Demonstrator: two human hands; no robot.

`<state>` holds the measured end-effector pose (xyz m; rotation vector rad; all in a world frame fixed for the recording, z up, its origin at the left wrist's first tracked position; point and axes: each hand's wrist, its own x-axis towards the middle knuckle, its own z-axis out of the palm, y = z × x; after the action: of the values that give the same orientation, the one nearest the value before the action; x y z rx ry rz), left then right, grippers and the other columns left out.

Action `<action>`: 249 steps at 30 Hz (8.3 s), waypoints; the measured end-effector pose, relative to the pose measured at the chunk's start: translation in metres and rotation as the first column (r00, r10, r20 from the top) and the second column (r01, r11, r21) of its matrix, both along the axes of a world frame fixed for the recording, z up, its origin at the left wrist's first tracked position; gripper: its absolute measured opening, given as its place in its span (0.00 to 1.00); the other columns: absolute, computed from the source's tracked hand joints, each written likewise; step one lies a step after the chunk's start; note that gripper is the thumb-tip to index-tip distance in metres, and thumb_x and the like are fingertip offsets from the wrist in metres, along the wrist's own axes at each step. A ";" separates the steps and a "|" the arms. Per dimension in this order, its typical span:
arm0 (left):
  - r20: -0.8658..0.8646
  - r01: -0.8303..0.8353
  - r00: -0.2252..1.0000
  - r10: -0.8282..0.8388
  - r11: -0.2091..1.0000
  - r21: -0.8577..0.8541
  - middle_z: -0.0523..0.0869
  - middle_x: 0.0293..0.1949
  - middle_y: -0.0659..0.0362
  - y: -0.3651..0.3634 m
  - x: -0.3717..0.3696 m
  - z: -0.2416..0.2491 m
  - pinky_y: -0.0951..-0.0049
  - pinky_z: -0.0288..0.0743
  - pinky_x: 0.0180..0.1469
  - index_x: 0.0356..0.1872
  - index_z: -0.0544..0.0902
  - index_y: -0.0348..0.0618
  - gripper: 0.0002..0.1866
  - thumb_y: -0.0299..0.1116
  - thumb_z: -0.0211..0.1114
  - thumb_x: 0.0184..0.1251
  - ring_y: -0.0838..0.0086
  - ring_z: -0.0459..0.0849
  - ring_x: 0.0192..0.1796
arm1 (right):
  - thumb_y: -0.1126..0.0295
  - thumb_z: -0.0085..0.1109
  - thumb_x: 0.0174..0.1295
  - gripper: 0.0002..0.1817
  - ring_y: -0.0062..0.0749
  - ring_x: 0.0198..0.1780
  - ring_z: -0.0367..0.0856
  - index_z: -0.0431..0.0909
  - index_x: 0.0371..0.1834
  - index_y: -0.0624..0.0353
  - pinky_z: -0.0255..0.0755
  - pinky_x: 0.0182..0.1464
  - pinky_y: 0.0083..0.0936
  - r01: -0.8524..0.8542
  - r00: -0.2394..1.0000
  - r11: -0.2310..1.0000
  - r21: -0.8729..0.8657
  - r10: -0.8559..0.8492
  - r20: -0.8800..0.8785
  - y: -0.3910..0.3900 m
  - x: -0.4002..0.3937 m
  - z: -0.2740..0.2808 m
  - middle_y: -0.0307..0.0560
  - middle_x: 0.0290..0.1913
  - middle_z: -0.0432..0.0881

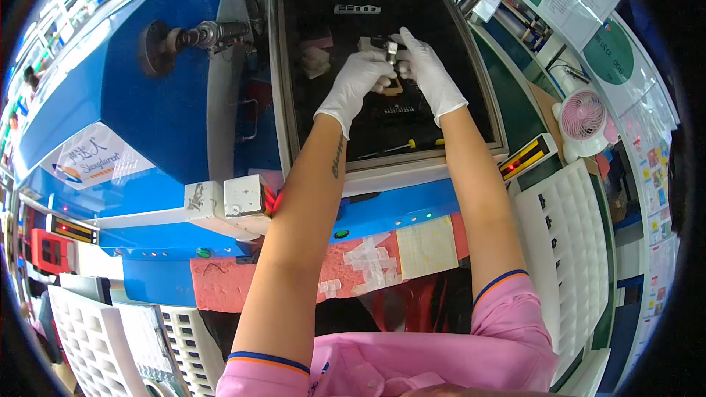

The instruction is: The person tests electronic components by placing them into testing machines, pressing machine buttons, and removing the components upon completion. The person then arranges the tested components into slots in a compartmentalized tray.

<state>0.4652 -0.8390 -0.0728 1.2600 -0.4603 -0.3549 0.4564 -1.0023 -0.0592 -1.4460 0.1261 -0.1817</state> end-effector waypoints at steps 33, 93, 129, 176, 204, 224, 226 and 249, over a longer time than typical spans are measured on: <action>-0.109 -0.153 0.978 0.180 0.963 0.223 0.81 0.26 0.59 -0.009 -0.015 0.011 0.83 0.67 0.20 0.37 0.81 0.37 0.17 0.44 0.64 0.59 0.80 0.77 0.20 | 0.64 0.59 0.60 0.13 0.14 0.33 0.74 0.82 0.48 0.50 0.66 0.34 0.12 -0.204 0.975 0.964 -0.171 0.215 0.050 0.005 0.006 0.002 0.33 0.36 0.82; -0.075 -0.037 0.997 0.027 0.989 -0.143 0.79 0.23 0.58 -0.010 -0.007 0.015 0.80 0.69 0.27 0.44 0.76 0.31 0.43 0.71 0.46 0.60 0.78 0.76 0.24 | 0.84 0.43 0.61 0.21 0.28 0.43 0.79 0.74 0.56 0.59 0.72 0.50 0.21 0.117 0.971 0.775 -0.621 0.041 0.234 0.006 0.015 -0.001 0.49 0.44 0.82; 0.443 -0.645 0.737 0.511 0.727 0.236 0.82 0.35 0.39 -0.010 -0.017 0.007 0.58 0.69 0.48 0.33 0.82 0.33 0.35 0.59 0.40 0.68 0.46 0.79 0.42 | 0.72 0.57 0.60 0.26 0.34 0.52 0.76 0.67 0.63 0.61 0.70 0.55 0.24 -0.131 0.991 0.970 -0.203 0.127 -0.033 0.001 0.009 -0.011 0.52 0.54 0.76; 0.725 0.074 0.608 0.323 0.886 -0.457 0.81 0.43 0.51 0.290 -0.408 0.114 0.64 0.71 0.51 0.43 0.80 0.35 0.16 0.30 0.66 0.53 0.59 0.78 0.48 | 0.77 0.56 0.60 0.26 0.26 0.44 0.76 0.66 0.64 0.57 0.70 0.52 0.22 0.294 0.949 0.735 -0.611 -0.147 0.279 0.150 -0.304 -0.113 0.46 0.60 0.71; 0.721 0.016 0.567 0.398 0.870 -0.494 0.80 0.42 0.55 0.293 -0.407 0.101 0.68 0.69 0.52 0.44 0.79 0.36 0.13 0.30 0.61 0.58 0.66 0.77 0.47 | 0.73 0.58 0.60 0.15 0.35 0.35 0.82 0.77 0.51 0.57 0.74 0.37 0.25 -0.125 0.922 0.632 -0.765 0.359 0.146 0.227 -0.300 -0.130 0.49 0.40 0.83; 0.480 -0.545 0.448 0.754 0.656 -0.522 0.79 0.41 0.58 0.318 -0.396 0.068 0.71 0.69 0.52 0.45 0.79 0.37 0.12 0.29 0.57 0.62 0.72 0.76 0.47 | 0.64 0.58 0.60 0.13 0.47 0.31 0.81 0.78 0.46 0.55 0.74 0.32 0.36 -0.061 0.953 0.420 -0.905 0.293 0.071 0.238 -0.278 -0.139 0.53 0.30 0.82; 0.220 -0.797 0.430 0.876 0.483 -0.363 0.79 0.41 0.58 0.325 -0.386 0.046 0.72 0.68 0.52 0.45 0.79 0.37 0.12 0.29 0.57 0.62 0.72 0.76 0.47 | 0.64 0.58 0.59 0.12 0.47 0.31 0.81 0.79 0.44 0.55 0.73 0.31 0.36 -0.024 0.944 0.454 -0.891 0.303 0.129 0.249 -0.275 -0.132 0.53 0.29 0.82; -0.034 -0.807 0.564 0.825 0.541 -0.237 0.85 0.36 0.55 0.425 -0.148 0.018 0.81 0.73 0.35 0.56 0.73 0.34 0.19 0.34 0.51 0.68 0.78 0.81 0.33 | 0.57 0.57 0.59 0.22 0.45 0.43 0.82 0.76 0.49 0.64 0.75 0.45 0.33 0.236 0.847 0.913 -0.333 -0.026 0.531 0.483 0.021 -0.033 0.58 0.42 0.82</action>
<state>0.3174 -0.4137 -0.0543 1.1276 0.0732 0.5608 0.4778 -0.5193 -0.0926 -1.7331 -0.2698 -0.7431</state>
